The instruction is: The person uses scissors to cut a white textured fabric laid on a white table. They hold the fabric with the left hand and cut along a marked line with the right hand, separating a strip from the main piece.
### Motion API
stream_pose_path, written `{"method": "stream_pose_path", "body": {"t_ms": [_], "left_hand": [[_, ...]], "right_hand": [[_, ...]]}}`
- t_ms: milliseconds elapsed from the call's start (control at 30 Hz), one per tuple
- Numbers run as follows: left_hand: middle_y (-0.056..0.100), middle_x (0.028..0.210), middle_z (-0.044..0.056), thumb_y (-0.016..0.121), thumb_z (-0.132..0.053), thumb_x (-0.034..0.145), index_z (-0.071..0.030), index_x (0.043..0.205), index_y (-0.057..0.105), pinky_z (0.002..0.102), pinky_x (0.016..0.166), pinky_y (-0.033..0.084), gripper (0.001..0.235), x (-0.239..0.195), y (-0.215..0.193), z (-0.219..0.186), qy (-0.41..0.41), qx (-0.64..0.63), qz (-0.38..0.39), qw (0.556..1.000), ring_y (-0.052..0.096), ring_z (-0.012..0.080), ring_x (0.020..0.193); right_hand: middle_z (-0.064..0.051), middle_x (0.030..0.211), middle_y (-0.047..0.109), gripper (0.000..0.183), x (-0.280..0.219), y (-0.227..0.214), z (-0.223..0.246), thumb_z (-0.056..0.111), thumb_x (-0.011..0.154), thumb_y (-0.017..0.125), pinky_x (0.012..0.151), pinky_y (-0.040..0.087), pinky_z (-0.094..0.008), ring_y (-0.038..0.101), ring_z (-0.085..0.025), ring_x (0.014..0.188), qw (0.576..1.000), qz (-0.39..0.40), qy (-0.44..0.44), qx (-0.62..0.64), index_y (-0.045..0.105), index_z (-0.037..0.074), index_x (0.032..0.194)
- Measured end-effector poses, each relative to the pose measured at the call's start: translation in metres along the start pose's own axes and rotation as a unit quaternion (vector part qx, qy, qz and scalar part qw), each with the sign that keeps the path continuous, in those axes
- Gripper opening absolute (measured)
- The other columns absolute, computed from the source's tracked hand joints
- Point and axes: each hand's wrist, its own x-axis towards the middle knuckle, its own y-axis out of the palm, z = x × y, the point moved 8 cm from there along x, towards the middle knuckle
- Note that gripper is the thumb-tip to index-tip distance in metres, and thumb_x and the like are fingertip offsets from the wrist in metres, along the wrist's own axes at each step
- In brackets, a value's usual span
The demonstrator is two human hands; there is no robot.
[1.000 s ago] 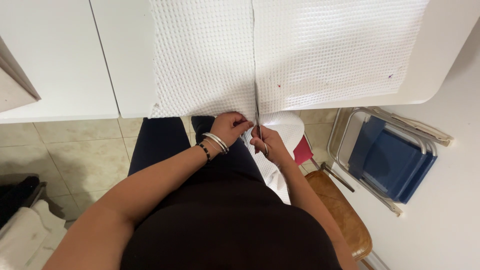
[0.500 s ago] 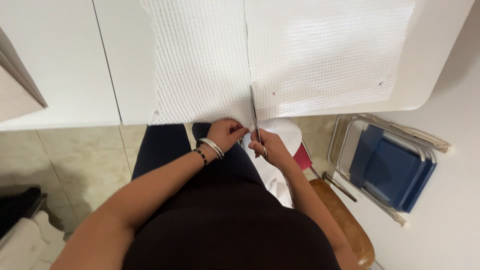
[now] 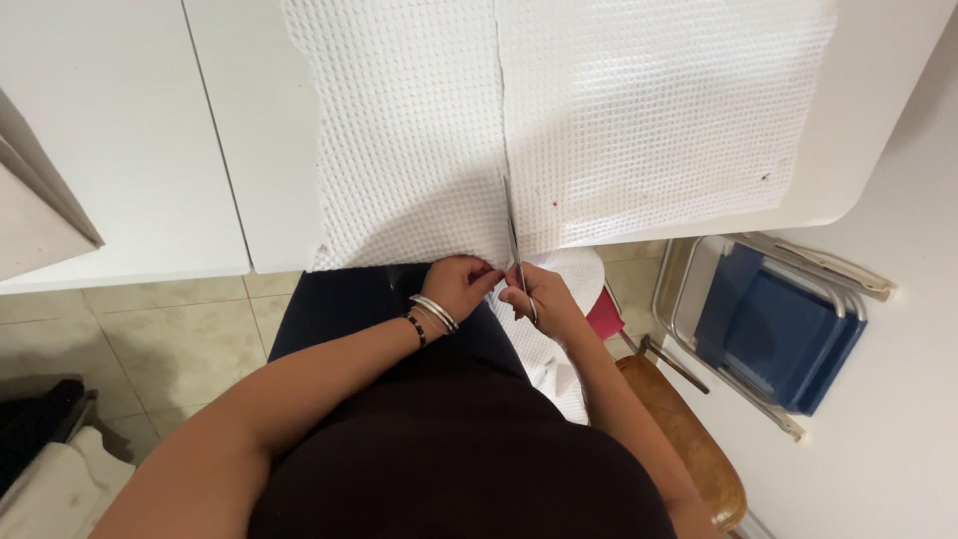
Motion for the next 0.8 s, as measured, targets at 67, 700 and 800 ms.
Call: {"method": "stream_pose_path", "body": {"t_ms": [67, 700, 800], "left_hand": [[0.078, 0.079, 0.003, 0.071, -0.034, 0.094, -0.015, 0.088, 0.079, 0.034, 0.068, 0.058, 0.021, 0.002, 0.000, 0.000, -0.006, -0.001, -0.003, 1.000, 0.074, 0.0250, 0.082], [0.075, 0.071, 0.009, 0.068, -0.033, 0.096, -0.013, 0.084, 0.079, 0.035, 0.059, 0.054, 0.026, 0.002, 0.000, 0.004, -0.016, -0.004, 0.003, 1.000, 0.071, 0.0264, 0.070], [0.073, 0.068, 0.009, 0.066, -0.032, 0.097, -0.011, 0.083, 0.078, 0.034, 0.057, 0.053, 0.027, -0.001, -0.002, -0.001, -0.018, 0.004, 0.005, 1.000, 0.069, 0.0254, 0.067]], "right_hand": [[-0.007, 0.053, 0.064, 0.049, 0.001, -0.002, -0.004, 0.062, 0.085, 0.075, 0.061, 0.053, -0.030, 0.069, -0.020, 0.056, 1.000, -0.004, 0.004, -0.005, 0.063, 0.014, 0.081], [-0.006, 0.055, 0.067, 0.048, 0.013, -0.012, 0.051, 0.063, 0.088, 0.070, 0.066, 0.054, -0.033, 0.071, -0.022, 0.060, 0.998, 0.024, 0.005, -0.052, 0.061, 0.016, 0.083], [-0.006, 0.055, 0.068, 0.044, 0.014, -0.009, 0.042, 0.059, 0.089, 0.071, 0.066, 0.054, -0.033, 0.071, -0.021, 0.060, 0.999, 0.020, 0.010, -0.033, 0.062, 0.016, 0.083]]}}
